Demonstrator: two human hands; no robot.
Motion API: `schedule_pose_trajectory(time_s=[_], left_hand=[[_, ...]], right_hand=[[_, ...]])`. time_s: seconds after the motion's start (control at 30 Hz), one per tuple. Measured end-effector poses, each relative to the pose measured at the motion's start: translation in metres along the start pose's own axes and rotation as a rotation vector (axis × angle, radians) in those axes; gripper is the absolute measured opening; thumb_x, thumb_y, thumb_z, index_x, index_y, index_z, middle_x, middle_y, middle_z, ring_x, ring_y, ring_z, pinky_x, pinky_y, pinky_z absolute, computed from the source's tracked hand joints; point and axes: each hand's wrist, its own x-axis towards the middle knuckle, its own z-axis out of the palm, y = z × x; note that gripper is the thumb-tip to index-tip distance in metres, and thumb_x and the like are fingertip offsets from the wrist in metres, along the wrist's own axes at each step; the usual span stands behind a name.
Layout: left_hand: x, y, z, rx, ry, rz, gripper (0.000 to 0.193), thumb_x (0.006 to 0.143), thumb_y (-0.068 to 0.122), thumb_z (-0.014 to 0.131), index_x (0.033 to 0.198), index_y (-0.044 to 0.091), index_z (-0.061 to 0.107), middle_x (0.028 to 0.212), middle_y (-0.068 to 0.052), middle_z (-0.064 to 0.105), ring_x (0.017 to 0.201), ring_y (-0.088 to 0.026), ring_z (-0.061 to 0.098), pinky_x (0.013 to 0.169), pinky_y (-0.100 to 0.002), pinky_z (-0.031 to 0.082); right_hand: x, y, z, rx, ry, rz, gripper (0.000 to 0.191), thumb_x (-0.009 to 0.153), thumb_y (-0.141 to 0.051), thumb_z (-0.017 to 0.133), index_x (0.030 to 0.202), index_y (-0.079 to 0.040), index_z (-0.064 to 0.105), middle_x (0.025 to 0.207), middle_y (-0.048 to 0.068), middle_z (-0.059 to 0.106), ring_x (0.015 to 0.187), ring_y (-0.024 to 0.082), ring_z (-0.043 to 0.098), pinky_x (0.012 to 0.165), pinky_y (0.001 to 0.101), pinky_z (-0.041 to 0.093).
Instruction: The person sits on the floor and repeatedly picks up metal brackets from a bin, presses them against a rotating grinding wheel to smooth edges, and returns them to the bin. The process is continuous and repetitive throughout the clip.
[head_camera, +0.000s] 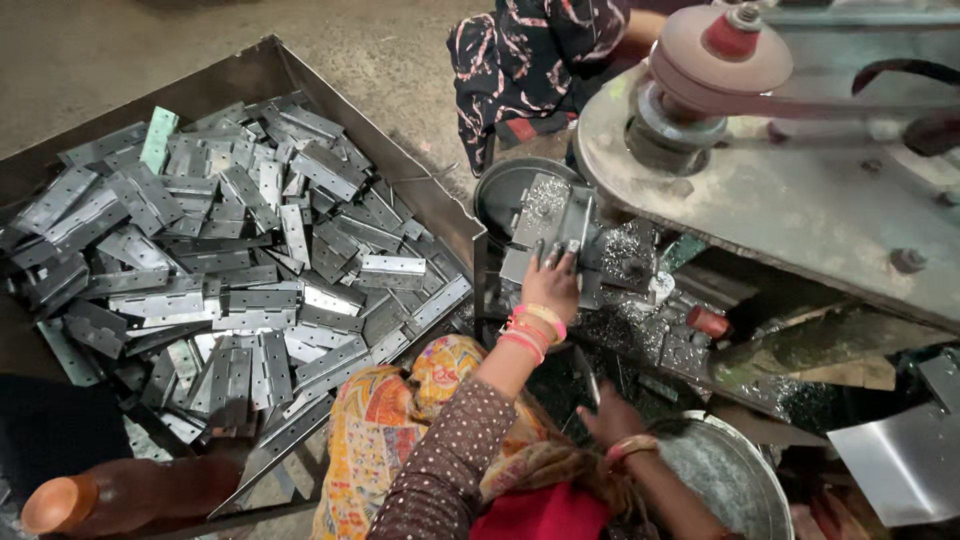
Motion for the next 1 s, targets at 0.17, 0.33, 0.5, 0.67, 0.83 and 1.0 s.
schedule_pose_trajectory(time_s=[0.17, 0.33, 0.5, 0.67, 0.83, 1.0], left_hand=[[0.032, -0.009, 0.008, -0.029, -0.21, -0.069, 0.033, 0.091, 0.025, 0.052, 0.11, 0.019, 0.078, 0.151, -0.003, 0.052, 0.141, -0.023, 0.047, 0.121, -0.055, 0.022], [0.043, -0.016, 0.027, -0.076, -0.132, -0.093, 0.031, 0.093, 0.023, 0.053, 0.107, 0.018, 0.08, 0.15, -0.003, 0.055, 0.138, -0.026, 0.049, 0.117, -0.056, 0.028], [0.041, -0.016, 0.032, -0.111, -0.158, -0.12, 0.031, 0.107, 0.025, 0.05, 0.113, 0.016, 0.079, 0.146, -0.002, 0.061, 0.14, -0.024, 0.054, 0.121, -0.051, 0.034], [0.023, -0.012, 0.002, -0.004, -0.116, 0.021, 0.038, 0.088, 0.036, 0.057, 0.111, 0.013, 0.077, 0.146, -0.007, 0.054, 0.141, -0.023, 0.044, 0.118, -0.053, 0.029], [-0.057, 0.027, -0.025, 0.214, -0.063, 0.102, 0.036, 0.09, 0.026, 0.053, 0.114, 0.011, 0.074, 0.146, -0.01, 0.054, 0.142, -0.029, 0.045, 0.122, -0.052, 0.029], [-0.089, 0.022, -0.035, -0.073, 0.293, 0.104, 0.03, 0.096, 0.021, 0.054, 0.116, 0.006, 0.071, 0.132, -0.011, 0.063, 0.131, -0.029, 0.055, 0.115, -0.055, 0.039]], right_hand=[[0.012, -0.001, -0.037, -0.09, -0.118, -0.018, 0.064, 0.088, -0.056, 0.069, 0.119, -0.003, 0.049, 0.095, 0.026, 0.073, 0.091, 0.046, 0.072, 0.079, 0.0546, 0.057], [-0.02, -0.016, 0.014, -0.108, 0.013, 0.124, 0.058, 0.095, -0.053, 0.056, 0.132, -0.009, 0.047, 0.083, 0.022, 0.075, 0.078, 0.044, 0.074, 0.07, 0.0565, 0.057], [-0.018, -0.014, 0.021, -0.047, -0.096, 0.121, 0.071, 0.094, -0.053, 0.058, 0.145, -0.007, 0.038, 0.086, 0.024, 0.074, 0.077, 0.044, 0.073, 0.068, 0.0549, 0.056], [-0.023, -0.028, -0.044, 0.096, 0.1, 0.036, 0.059, 0.089, -0.044, 0.068, 0.132, -0.007, 0.05, 0.099, 0.021, 0.071, 0.083, 0.041, 0.072, 0.073, 0.0515, 0.056], [-0.036, -0.052, -0.083, 0.283, 0.528, -0.082, 0.051, 0.084, -0.033, 0.077, 0.124, -0.007, 0.058, 0.111, 0.018, 0.064, 0.088, 0.037, 0.069, 0.079, 0.0483, 0.056], [-0.036, -0.053, -0.083, 0.092, 0.741, -0.287, 0.052, 0.082, -0.028, 0.081, 0.122, -0.004, 0.057, 0.119, 0.022, 0.059, 0.107, 0.043, 0.062, 0.091, 0.0494, 0.053]])
